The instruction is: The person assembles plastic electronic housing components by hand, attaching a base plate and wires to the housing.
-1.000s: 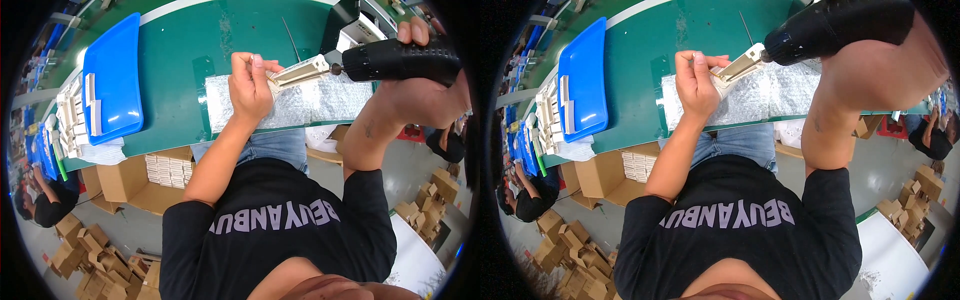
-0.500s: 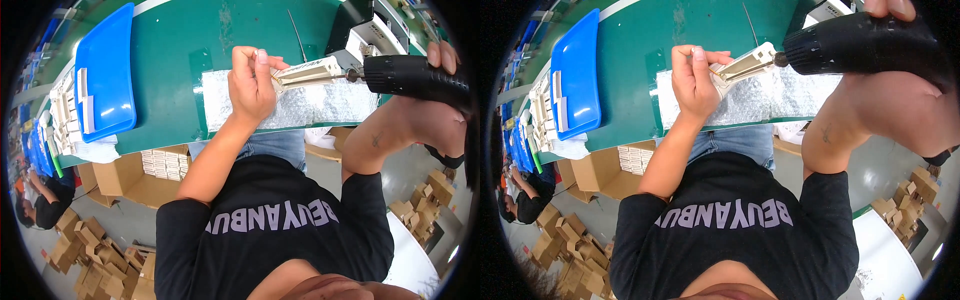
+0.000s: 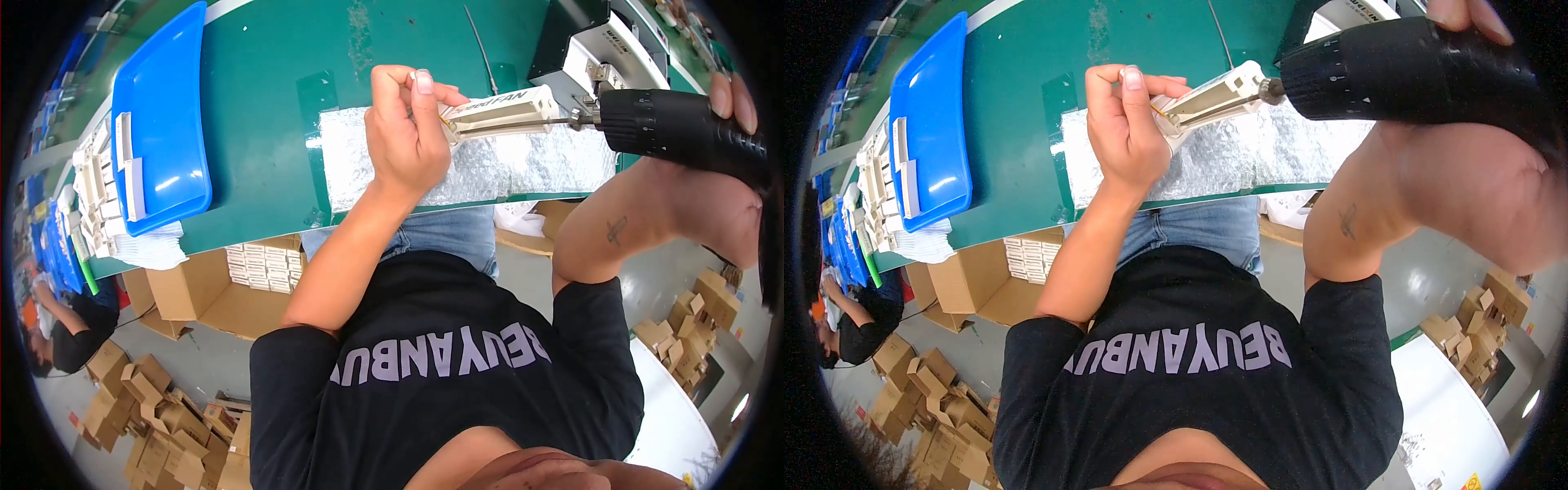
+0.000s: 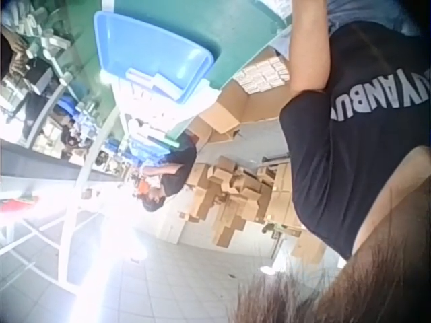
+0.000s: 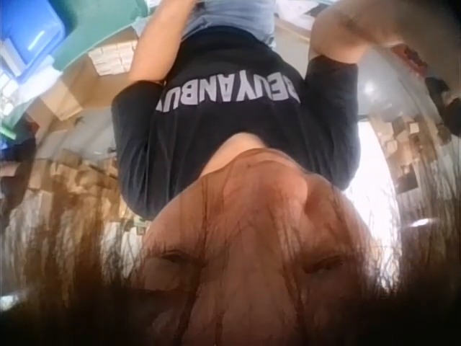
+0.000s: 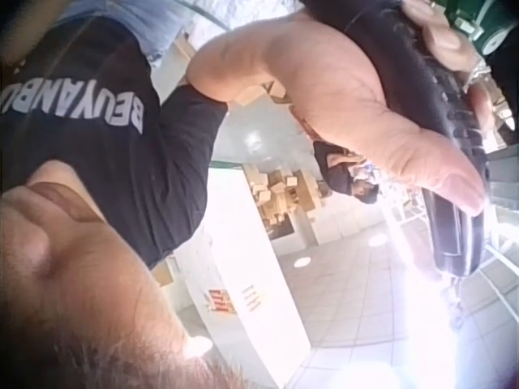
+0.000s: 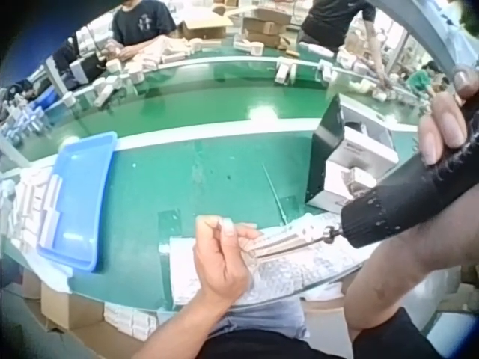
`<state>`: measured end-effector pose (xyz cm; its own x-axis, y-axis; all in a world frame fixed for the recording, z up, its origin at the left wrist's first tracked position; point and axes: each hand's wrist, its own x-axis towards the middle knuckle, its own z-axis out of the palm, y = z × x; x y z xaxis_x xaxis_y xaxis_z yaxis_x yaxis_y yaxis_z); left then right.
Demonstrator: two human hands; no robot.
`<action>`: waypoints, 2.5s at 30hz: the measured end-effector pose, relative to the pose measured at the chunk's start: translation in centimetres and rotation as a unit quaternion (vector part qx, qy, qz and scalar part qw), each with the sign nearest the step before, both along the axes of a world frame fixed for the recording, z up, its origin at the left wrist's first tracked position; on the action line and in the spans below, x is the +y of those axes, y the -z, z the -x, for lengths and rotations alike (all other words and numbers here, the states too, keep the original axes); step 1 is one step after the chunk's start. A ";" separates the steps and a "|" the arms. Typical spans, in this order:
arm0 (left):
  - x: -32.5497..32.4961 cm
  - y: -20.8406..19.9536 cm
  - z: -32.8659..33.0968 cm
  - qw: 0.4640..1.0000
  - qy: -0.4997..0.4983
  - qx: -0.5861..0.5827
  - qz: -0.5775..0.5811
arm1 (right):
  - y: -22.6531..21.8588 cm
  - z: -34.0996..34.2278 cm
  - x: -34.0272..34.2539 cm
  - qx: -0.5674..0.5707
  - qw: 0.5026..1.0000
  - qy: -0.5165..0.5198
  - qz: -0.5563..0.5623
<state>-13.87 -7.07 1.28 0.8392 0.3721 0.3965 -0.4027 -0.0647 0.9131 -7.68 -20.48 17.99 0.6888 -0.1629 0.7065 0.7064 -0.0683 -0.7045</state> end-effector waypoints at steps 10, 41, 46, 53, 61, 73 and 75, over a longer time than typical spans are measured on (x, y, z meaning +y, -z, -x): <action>1.1 0.4 0.7 0.999 0.019 0.026 -0.033 | -0.5 3.8 4.6 -0.019 0.999 -0.008 -0.027; -0.5 0.4 -0.6 0.999 0.005 -0.051 0.018 | 1.6 -0.3 -1.8 -0.045 0.998 -0.003 -0.035; 0.1 0.1 -0.1 1.000 0.004 -0.004 -0.003 | 0.9 1.2 0.2 -0.061 0.997 -0.008 -0.052; 2.0 -0.2 0.2 0.986 0.141 0.085 0.028 | -3.2 3.0 -1.7 -0.068 0.964 -0.153 -0.206; 0.9 -3.2 5.3 0.949 0.119 0.016 -0.290 | -4.2 1.0 -11.8 -0.099 0.992 -0.082 -0.013; 0.7 -0.8 3.8 0.973 0.010 0.044 -0.224 | -4.0 -6.8 -8.0 -0.247 0.966 0.039 0.069; 0.4 -0.6 3.8 0.978 -0.001 0.039 -0.206 | -3.9 -6.2 -8.6 -0.205 0.978 0.009 0.034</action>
<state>-17.63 -6.65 1.88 0.8723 0.1961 0.4480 -0.3325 -0.4340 0.8373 -1.47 -29.11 21.86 0.3424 -0.1157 0.9324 0.9271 -0.1195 -0.3553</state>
